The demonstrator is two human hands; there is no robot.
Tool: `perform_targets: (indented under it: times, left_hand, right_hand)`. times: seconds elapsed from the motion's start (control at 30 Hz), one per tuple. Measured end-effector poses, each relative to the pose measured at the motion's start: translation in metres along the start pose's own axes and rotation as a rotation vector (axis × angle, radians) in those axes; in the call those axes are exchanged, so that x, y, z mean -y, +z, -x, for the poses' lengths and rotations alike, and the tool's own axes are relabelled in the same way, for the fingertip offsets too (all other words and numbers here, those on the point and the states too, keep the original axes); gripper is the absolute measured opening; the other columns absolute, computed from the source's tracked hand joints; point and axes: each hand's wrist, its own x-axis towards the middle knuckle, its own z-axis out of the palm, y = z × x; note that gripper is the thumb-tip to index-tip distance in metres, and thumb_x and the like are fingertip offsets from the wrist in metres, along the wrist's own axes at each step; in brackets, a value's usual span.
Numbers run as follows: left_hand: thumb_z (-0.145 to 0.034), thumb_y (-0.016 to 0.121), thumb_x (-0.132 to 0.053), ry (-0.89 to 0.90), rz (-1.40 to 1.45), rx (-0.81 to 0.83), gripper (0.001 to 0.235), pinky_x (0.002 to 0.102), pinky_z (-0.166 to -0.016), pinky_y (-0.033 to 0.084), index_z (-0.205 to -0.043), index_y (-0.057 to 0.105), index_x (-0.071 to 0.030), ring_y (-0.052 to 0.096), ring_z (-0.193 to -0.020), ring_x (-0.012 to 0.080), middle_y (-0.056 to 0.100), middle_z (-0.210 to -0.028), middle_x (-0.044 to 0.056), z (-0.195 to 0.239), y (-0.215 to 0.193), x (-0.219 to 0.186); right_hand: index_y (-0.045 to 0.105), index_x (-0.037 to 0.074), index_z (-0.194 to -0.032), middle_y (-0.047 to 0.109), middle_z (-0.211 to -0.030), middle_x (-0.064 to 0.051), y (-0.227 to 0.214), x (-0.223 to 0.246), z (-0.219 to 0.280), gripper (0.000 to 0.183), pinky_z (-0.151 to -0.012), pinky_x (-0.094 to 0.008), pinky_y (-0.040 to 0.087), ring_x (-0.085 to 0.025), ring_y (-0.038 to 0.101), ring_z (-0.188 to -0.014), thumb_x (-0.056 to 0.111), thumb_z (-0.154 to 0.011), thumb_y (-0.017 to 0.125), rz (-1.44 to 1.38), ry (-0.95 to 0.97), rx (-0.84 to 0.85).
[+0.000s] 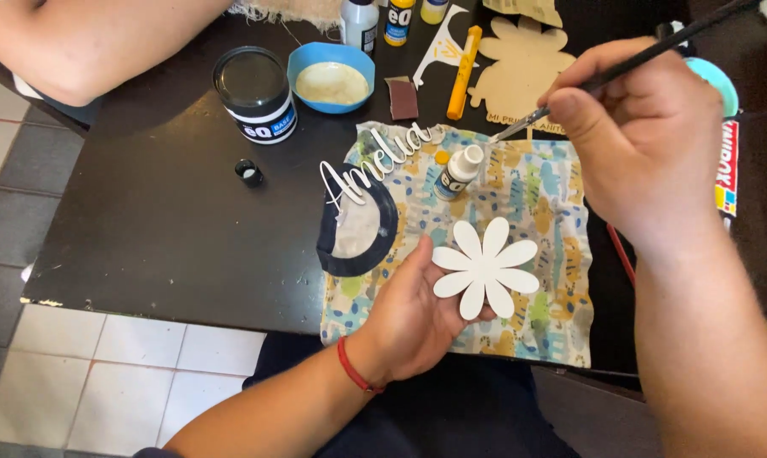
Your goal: The person is using a paintbrush to apply white paint to a wooden flower cutout and a wooden nameplate.
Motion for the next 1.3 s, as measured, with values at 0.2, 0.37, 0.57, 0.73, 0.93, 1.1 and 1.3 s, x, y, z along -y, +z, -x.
perform_targets:
  times: [0.2, 0.37, 0.57, 0.73, 0.93, 1.1, 1.3]
  left_hand:
    - [-0.106, 0.02, -0.052, -0.054, 0.008, -0.034, 0.069, 0.039, -0.085, 0.049, -0.149, 0.045, -0.005, 0.061, -0.102, 0.0246, 0.061, -0.131, 0.017, 0.003, 0.007, -0.009]
    - [-0.106, 0.02, -0.054, 0.026, 0.039, -0.054, 0.069, 0.043, -0.081, 0.053, -0.142, 0.049, -0.004, 0.063, -0.092, 0.0267, 0.063, -0.124, 0.019, -0.003, 0.006, -0.006]
    - [-0.099, 0.019, -0.06, 0.079, -0.01, -0.135, 0.072, 0.043, -0.082, 0.052, -0.153, 0.042, -0.019, 0.062, -0.101, 0.0261, 0.059, -0.137, 0.013, -0.009, 0.02, -0.012]
    - [-0.098, 0.016, -0.063, 0.107, -0.011, -0.11, 0.074, 0.042, -0.079, 0.054, -0.155, 0.037, -0.021, 0.064, -0.102, 0.0255, 0.059, -0.138, 0.012, -0.014, 0.015, -0.008]
    - [-0.098, 0.016, -0.065, 0.155, -0.026, -0.052, 0.077, 0.038, -0.077, 0.055, -0.161, 0.026, -0.022, 0.063, -0.101, 0.0237, 0.056, -0.139, 0.013, -0.018, 0.011, -0.003]
    - [-0.099, 0.019, -0.065, 0.185, 0.016, -0.009, 0.077, 0.037, -0.076, 0.058, -0.163, 0.019, -0.024, 0.064, -0.102, 0.0232, 0.052, -0.144, 0.012, -0.022, 0.008, 0.0]
    - [-0.099, 0.019, -0.065, 0.184, -0.007, -0.015, 0.076, 0.037, -0.077, 0.056, -0.163, 0.018, -0.024, 0.062, -0.103, 0.0228, 0.051, -0.145, 0.011, -0.02, 0.008, -0.002]
  right_hand:
    - [0.051, -0.006, -0.118, 0.066, -0.105, -0.018, 0.007, 0.007, -0.002, 0.012, -0.084, -0.028, 0.053, -0.02, 0.064, -0.092, -0.012, -0.111, 0.06, -0.055, 0.021, 0.038]
    - [0.046, -0.004, -0.124, 0.065, -0.107, -0.019, 0.011, 0.002, -0.006, 0.018, -0.086, -0.029, 0.056, -0.021, 0.066, -0.097, -0.01, -0.11, 0.056, -0.117, 0.052, 0.08]
    - [0.053, 0.0, -0.117, 0.067, -0.101, -0.012, 0.014, 0.015, -0.011, 0.015, -0.082, -0.024, 0.052, -0.015, 0.064, -0.091, -0.005, -0.106, 0.063, -0.027, 0.126, 0.081]
    - [0.056, 0.0, -0.113, 0.067, -0.103, -0.011, 0.016, 0.013, -0.011, 0.01, -0.081, -0.025, 0.049, -0.015, 0.063, -0.092, -0.003, -0.105, 0.062, 0.04, 0.068, 0.108]
    - [0.054, 0.0, -0.113, 0.065, -0.103, -0.011, 0.019, 0.011, -0.013, 0.01, -0.086, -0.027, 0.051, -0.016, 0.065, -0.096, -0.004, -0.104, 0.058, -0.004, 0.086, 0.149]
    - [0.057, 0.002, -0.11, 0.064, -0.101, -0.006, 0.022, 0.007, -0.013, 0.008, -0.079, -0.024, 0.047, -0.012, 0.061, -0.088, 0.001, -0.104, 0.061, 0.034, 0.114, 0.162]
    - [0.061, 0.006, -0.106, 0.063, -0.095, -0.003, 0.023, 0.008, -0.012, 0.006, -0.073, -0.025, 0.045, -0.011, 0.056, -0.08, 0.004, -0.102, 0.065, 0.094, 0.172, 0.155]
